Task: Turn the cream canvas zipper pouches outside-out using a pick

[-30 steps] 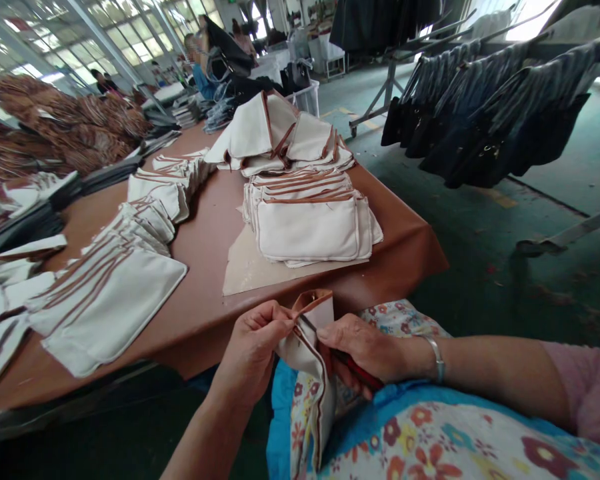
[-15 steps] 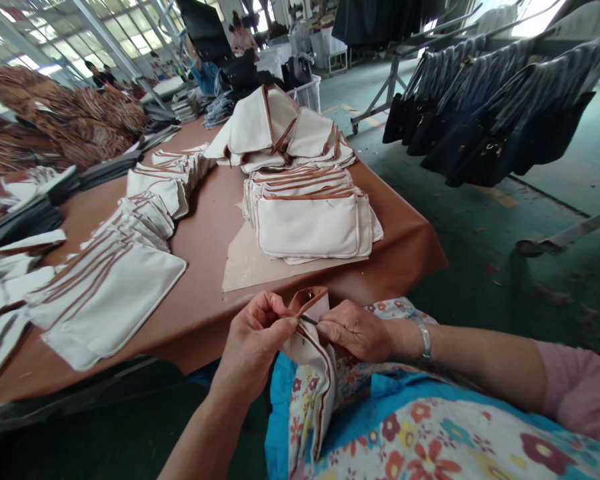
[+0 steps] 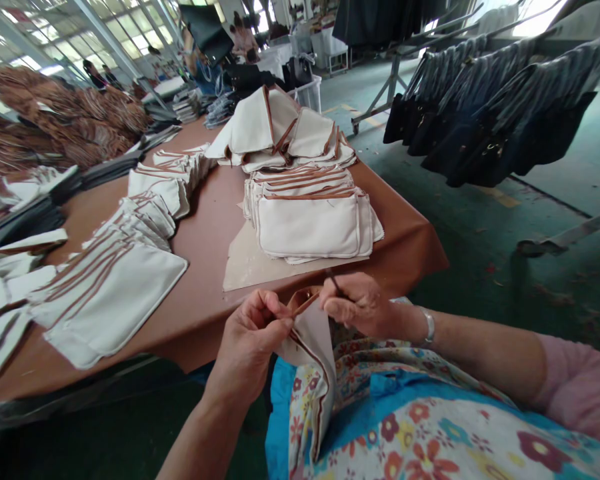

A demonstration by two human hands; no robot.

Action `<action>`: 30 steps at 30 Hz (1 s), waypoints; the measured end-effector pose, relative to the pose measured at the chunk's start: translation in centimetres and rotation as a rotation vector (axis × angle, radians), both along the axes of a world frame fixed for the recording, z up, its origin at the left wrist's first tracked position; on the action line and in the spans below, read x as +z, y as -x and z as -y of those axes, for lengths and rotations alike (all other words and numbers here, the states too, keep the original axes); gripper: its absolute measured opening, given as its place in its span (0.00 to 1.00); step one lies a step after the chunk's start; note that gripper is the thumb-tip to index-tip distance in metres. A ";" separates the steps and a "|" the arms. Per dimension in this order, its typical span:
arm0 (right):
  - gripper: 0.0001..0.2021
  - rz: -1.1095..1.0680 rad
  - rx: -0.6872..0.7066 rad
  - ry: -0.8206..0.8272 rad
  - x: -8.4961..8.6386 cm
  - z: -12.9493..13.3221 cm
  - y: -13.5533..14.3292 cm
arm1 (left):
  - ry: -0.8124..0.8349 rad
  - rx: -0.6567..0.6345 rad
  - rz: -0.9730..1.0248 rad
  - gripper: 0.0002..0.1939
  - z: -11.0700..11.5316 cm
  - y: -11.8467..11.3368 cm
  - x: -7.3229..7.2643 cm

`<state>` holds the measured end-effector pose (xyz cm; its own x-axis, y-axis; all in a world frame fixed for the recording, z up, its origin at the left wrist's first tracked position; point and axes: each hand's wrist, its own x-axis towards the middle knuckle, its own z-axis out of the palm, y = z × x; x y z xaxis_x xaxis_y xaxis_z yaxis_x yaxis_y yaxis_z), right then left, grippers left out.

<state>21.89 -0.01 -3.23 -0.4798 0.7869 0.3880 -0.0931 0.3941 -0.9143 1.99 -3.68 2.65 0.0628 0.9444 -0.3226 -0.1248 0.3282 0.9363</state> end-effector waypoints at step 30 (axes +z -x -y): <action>0.13 -0.034 0.572 0.804 2.9 -4.8 -0.7 | -0.060 -0.382 -0.297 0.23 -2.2 3.3 0.7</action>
